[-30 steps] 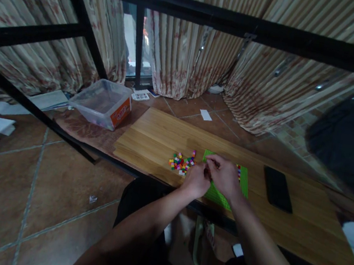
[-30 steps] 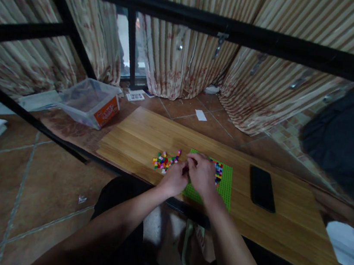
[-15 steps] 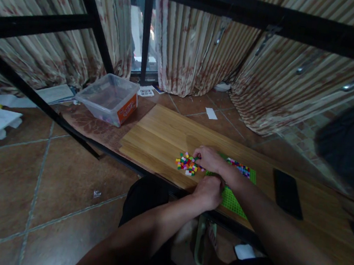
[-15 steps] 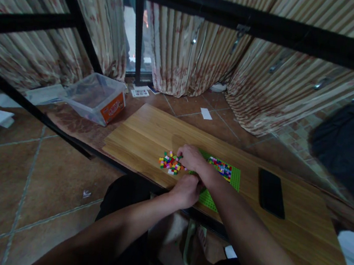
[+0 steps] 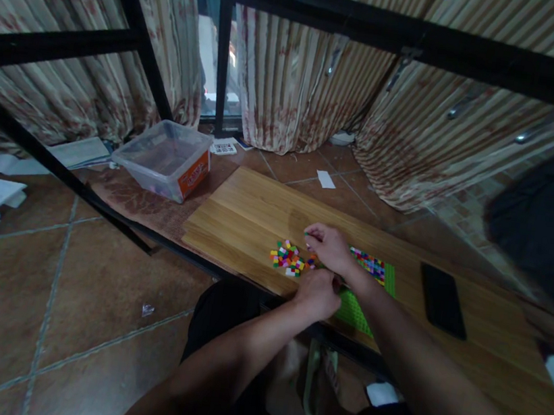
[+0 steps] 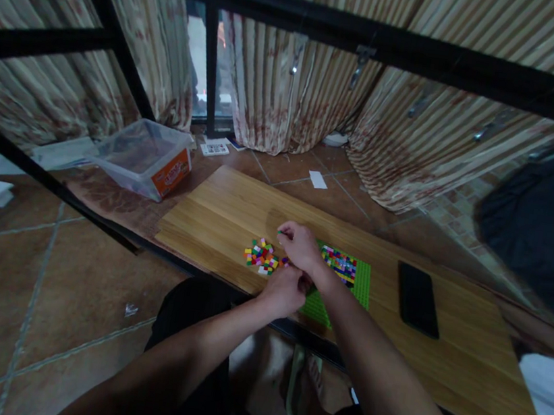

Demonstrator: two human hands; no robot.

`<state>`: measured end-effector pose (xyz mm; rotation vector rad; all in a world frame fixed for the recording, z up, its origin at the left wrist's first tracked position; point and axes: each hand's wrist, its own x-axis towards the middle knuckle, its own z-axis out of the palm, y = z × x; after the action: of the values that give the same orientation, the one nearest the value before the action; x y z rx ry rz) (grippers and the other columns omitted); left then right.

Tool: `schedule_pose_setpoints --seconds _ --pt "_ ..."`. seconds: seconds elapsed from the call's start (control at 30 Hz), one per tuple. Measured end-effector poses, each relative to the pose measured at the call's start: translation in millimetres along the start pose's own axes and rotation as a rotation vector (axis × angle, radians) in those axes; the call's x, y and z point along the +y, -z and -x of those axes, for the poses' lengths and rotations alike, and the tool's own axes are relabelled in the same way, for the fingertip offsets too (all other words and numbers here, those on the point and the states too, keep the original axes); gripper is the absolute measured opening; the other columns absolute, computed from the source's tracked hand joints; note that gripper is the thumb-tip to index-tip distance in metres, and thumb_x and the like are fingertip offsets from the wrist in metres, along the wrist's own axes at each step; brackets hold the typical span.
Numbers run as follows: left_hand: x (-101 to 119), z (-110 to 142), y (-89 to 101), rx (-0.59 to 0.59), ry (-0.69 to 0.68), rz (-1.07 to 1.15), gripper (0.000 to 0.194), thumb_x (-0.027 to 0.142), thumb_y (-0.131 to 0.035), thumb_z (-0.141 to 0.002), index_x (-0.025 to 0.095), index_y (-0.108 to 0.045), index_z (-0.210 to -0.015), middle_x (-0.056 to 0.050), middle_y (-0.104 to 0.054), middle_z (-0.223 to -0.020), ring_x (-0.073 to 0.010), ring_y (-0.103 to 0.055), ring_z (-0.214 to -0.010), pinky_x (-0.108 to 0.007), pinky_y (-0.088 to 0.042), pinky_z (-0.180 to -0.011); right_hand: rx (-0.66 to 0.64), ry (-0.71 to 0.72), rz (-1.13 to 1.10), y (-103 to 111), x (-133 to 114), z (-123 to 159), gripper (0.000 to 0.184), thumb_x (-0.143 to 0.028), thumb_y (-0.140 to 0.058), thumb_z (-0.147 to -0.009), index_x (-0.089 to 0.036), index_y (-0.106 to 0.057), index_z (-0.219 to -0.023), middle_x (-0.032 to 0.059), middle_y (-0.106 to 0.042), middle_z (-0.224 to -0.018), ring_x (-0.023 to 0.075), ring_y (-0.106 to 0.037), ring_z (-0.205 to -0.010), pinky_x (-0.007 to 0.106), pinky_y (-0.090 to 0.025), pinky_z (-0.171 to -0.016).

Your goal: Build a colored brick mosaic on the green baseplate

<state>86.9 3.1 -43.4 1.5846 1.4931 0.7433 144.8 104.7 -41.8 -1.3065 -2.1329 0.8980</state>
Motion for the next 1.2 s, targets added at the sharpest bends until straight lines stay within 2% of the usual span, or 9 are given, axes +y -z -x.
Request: schedule_pose_setpoints --seconds 0.17,0.3,0.4,0.47,0.6,0.73,0.9,1.07,1.2 --pt "3 -12 19.1 0.135 0.276 0.761 0.014 0.012 -0.049 -0.078 0.018 -0.062 -0.077 0.001 -0.06 -0.06 -0.0115 -0.054 -0.051 -0.024 -0.046 -0.054 0.159 -0.049 -0.437 25 -6 25 0.032 -0.036 -0.064 -0.078 -0.023 -0.066 -0.107 0.0037 -0.074 -0.097 0.0168 -0.07 -0.08 0.034 -0.056 -0.075" --pt "9 -11 37.5 0.014 0.335 1.184 0.015 0.018 -0.046 -0.082 0.016 -0.06 -0.079 0.003 -0.052 -0.057 -0.0065 -0.043 -0.043 -0.018 -0.036 -0.044 0.202 -0.064 -0.633 34 -15 52 0.029 -0.038 -0.073 -0.073 -0.025 -0.072 -0.099 0.0031 -0.076 -0.099 0.0182 -0.069 -0.089 0.035 -0.053 -0.083" --pt "11 -6 45.8 -0.063 0.364 1.38 0.026 0.036 -0.052 -0.086 0.015 -0.058 -0.073 0.001 -0.054 -0.059 -0.0059 -0.044 -0.046 -0.016 -0.035 -0.044 0.233 -0.065 -0.649 31 -20 64 0.027 -0.041 -0.074 -0.073 -0.025 -0.073 -0.095 0.0025 -0.076 -0.094 0.0174 -0.069 -0.084 0.035 -0.053 -0.081" --pt "11 -3 46.6 -0.078 0.322 1.416 0.031 0.043 -0.063 -0.081 0.014 -0.057 -0.071 0.001 -0.055 -0.06 -0.0046 -0.044 -0.048 -0.015 -0.031 -0.042 0.27 -0.052 -0.635 28 -22 69 0.026 -0.042 -0.075 -0.072 -0.025 -0.073 -0.092 0.0013 -0.075 -0.087 0.0163 -0.068 -0.077 0.033 -0.053 -0.076" --pt "8 -2 40.9 -0.059 0.191 1.419 0.036 0.038 -0.082 -0.066 0.012 -0.059 -0.073 0.003 -0.054 -0.061 -0.0008 -0.036 -0.044 -0.013 -0.018 -0.039 0.33 -0.025 -0.617 24 -23 73 0.022 -0.041 -0.076 -0.072 -0.026 -0.074 -0.088 -0.0002 -0.074 -0.079 0.015 -0.066 -0.071 0.031 -0.052 -0.072" --pt "8 -3 35.3 0.02 0.177 1.354 0.035 0.038 -0.081 -0.069 0.012 -0.058 -0.07 0.003 -0.052 -0.057 -0.0004 -0.034 -0.042 -0.014 -0.016 -0.038 0.422 -0.057 -0.585 18 -22 75 0.022 -0.04 -0.077 -0.07 -0.024 -0.074 -0.086 0.0016 -0.075 -0.083 0.0169 -0.068 -0.075 0.033 -0.053 -0.074" --pt "9 -3 36.4 0.026 0.167 1.347 0.029 0.033 -0.078 -0.072 0.011 -0.06 -0.07 0.002 -0.052 -0.057 -0.0004 -0.034 -0.042 -0.014 -0.016 -0.039 0.584 -0.11 -0.601 11 -22 76 0.022 -0.041 -0.076 -0.07 -0.022 -0.073 -0.08 0.0016 -0.074 -0.075 0.0166 -0.067 -0.069 0.032 -0.054 -0.07" --pt "6 -5 39.6 0.095 0.213 1.297 0.025 0.032 -0.073 -0.078 0.009 -0.063 -0.073 0.003 -0.051 -0.057 -0.0009 -0.036 -0.043 -0.014 -0.018 -0.04 0.716 -0.128 -0.609 34 -12 90 0.026 -0.042 -0.076 -0.071 -0.021 -0.071 -0.086 0.0021 -0.075 -0.079 0.0171 -0.07 -0.068 0.034 -0.057 -0.069" --pt "4 -7 37.7 0.133 0.228 1.235 0.023 0.031 -0.07 -0.08 0.01 -0.063 -0.074 0.003 -0.049 -0.056 -0.0015 -0.035 -0.042 -0.015 -0.02 -0.04 0.785 -0.209 -0.461 61 6 111 0.035 -0.044 -0.076 -0.071 -0.02 -0.073 -0.096 0.0028 -0.075 -0.077 0.0176 -0.069 -0.062 0.034 -0.057 -0.064"
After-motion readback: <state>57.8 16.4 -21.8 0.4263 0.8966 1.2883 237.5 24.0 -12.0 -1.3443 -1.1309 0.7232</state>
